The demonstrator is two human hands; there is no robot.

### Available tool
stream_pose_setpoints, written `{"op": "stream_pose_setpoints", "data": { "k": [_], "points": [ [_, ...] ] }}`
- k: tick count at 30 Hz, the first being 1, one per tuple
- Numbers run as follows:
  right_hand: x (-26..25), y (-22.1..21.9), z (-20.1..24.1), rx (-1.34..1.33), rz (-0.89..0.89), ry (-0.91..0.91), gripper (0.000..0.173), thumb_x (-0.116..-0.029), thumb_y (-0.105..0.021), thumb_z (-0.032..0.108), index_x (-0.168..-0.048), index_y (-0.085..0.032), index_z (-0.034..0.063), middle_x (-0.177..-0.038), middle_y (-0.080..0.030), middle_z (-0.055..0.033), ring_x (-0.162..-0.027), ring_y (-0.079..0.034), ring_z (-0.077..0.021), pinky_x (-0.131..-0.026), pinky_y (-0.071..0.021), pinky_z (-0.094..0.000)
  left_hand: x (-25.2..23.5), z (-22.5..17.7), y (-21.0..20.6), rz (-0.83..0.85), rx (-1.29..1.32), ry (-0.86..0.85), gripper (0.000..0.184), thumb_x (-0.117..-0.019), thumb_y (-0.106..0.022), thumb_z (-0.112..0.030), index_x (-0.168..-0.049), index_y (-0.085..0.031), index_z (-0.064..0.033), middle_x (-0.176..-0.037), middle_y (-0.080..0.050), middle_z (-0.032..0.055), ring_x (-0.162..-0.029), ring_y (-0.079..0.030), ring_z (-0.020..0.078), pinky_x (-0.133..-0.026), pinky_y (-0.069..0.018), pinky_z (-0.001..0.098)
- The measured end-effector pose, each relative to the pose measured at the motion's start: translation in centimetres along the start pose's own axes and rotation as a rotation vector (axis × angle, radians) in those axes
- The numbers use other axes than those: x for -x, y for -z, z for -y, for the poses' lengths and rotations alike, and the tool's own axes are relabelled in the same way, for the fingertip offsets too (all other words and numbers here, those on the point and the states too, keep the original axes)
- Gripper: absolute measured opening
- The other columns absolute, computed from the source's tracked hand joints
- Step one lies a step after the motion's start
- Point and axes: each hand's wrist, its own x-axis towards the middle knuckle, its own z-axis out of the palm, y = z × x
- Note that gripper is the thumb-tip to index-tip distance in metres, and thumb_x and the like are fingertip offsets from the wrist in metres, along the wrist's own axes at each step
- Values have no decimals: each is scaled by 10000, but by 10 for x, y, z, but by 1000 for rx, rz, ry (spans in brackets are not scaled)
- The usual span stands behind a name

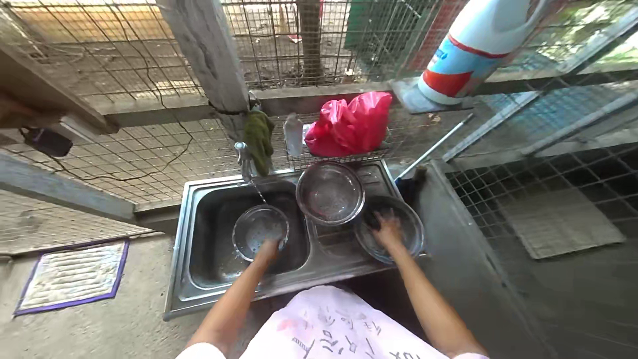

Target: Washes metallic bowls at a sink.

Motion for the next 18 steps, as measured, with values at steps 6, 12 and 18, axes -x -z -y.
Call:
{"op": "stream_pose_setpoints", "data": {
  "k": [6,12,18],
  "points": [
    [-2,-23,10,15,-26,49,438,-1031,-556,145,-1459,-560,51,-1557,-434,-261,-1427,-422,-462,-1169,-350,-597,22,11,-6,126,-253,21,303,-1041,-527,-171,-1235,-682,4,-1256,-670,255,-1216,-610,458,-1013,-450,658],
    [4,3,-5,-693,-350,-25,291,-1045,-567,84,-1206,-642,-146,-1224,-654,-311,-1170,-625,-341,-1057,-465,-441,25,6,25,19,-309,-94,372,-1087,-434,-225,-1347,-614,-30,-1245,-666,266,-1182,-626,474,-966,-472,664],
    [68,37,59,-1351,-350,-86,97,-1023,-551,37,-1112,-573,8,-881,-620,-7,-722,-614,-38,-661,-551,-224,7,11,69,-107,9,-128,392,-1093,-443,-275,-1281,-662,-9,-1254,-657,279,-1230,-599,458,-1049,-429,648]
  ]
}}
